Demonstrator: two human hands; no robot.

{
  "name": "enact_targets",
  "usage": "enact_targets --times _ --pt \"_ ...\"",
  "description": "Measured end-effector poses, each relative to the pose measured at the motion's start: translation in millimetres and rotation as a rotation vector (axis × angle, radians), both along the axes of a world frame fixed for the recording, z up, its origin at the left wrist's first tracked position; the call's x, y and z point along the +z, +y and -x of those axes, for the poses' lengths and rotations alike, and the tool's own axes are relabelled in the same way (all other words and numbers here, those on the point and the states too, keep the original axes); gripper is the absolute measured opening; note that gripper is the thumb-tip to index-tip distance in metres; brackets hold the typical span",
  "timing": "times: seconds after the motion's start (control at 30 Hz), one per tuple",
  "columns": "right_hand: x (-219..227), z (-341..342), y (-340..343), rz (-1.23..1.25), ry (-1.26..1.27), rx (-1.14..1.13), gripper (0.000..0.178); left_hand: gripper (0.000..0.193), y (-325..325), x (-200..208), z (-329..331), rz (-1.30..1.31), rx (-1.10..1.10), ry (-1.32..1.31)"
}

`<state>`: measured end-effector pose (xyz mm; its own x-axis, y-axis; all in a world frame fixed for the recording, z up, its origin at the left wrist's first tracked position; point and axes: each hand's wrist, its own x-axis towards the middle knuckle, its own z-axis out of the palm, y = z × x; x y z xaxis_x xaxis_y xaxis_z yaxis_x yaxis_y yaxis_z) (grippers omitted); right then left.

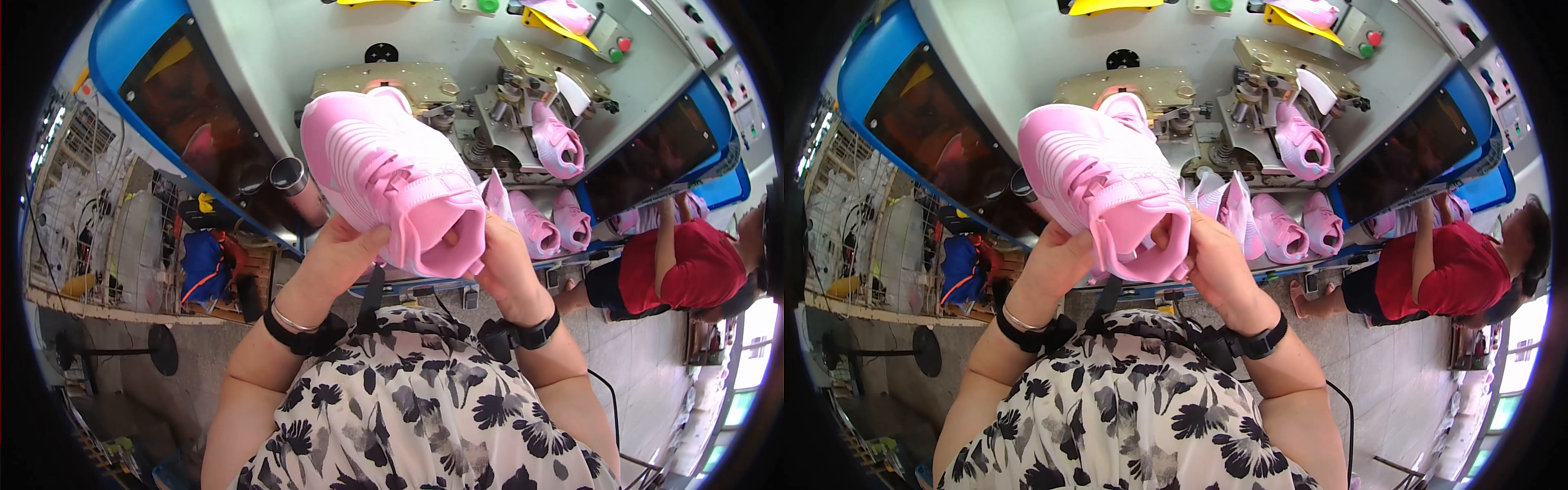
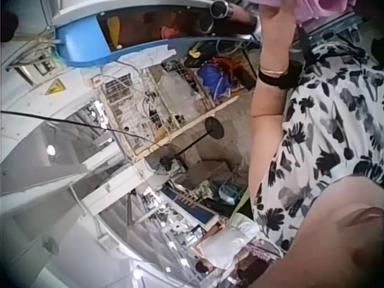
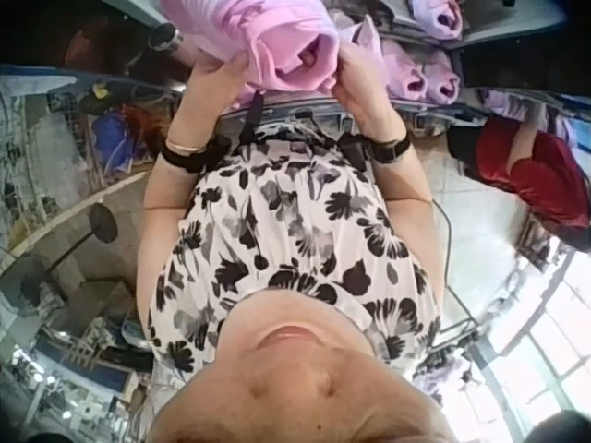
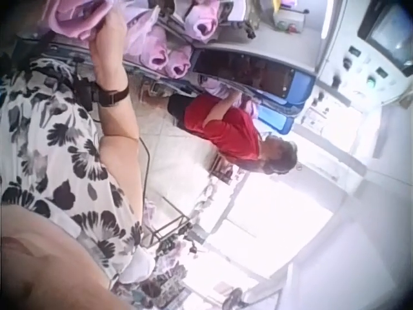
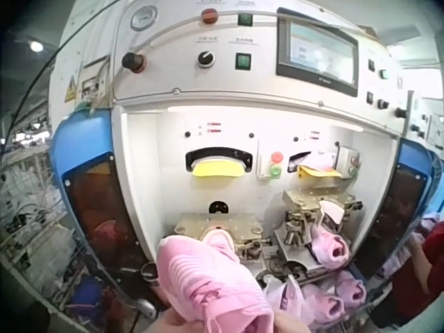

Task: Operating an industrial machine to shape or press pink shoe uppers.

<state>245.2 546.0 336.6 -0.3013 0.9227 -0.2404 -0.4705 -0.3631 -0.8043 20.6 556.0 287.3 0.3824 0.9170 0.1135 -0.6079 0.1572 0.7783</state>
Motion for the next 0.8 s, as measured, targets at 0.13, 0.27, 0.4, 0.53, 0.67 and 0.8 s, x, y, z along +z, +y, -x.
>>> enact_targets --times 0.13,0.27,0.4,0.53,0.67,0.8 --pt "4.1 20.3 -2.9 -0.913 -0.447 -0.453 0.013 0.033 -13.5 14.0 30.5 -0.024 0.11 -0.154" --pt "5.8 20.3 -1.2 -1.633 -0.939 -0.033 0.035 0.037 -26.0 23.8 43.6 0.05 0.17 -0.116" --pt "11.7 28.4 5.6 -1.748 -1.057 -0.032 0.039 0.041 -31.4 17.9 32.0 0.136 0.161 -0.146" --pt "51.4 25.5 22.4 -1.605 -1.024 -0.266 0.038 0.034 -27.4 9.0 41.7 0.183 -0.024 0.195" --pt "106.9 22.3 71.0 -1.383 -1.263 -0.408 0.036 0.031 -30.3 -2.7 47.6 0.156 -0.11 0.341" --pt "143.3 34.2 145.1 -1.412 -1.348 -0.466 0.037 0.029 -28.5 -14.0 52.6 0.137 -0.096 0.348"
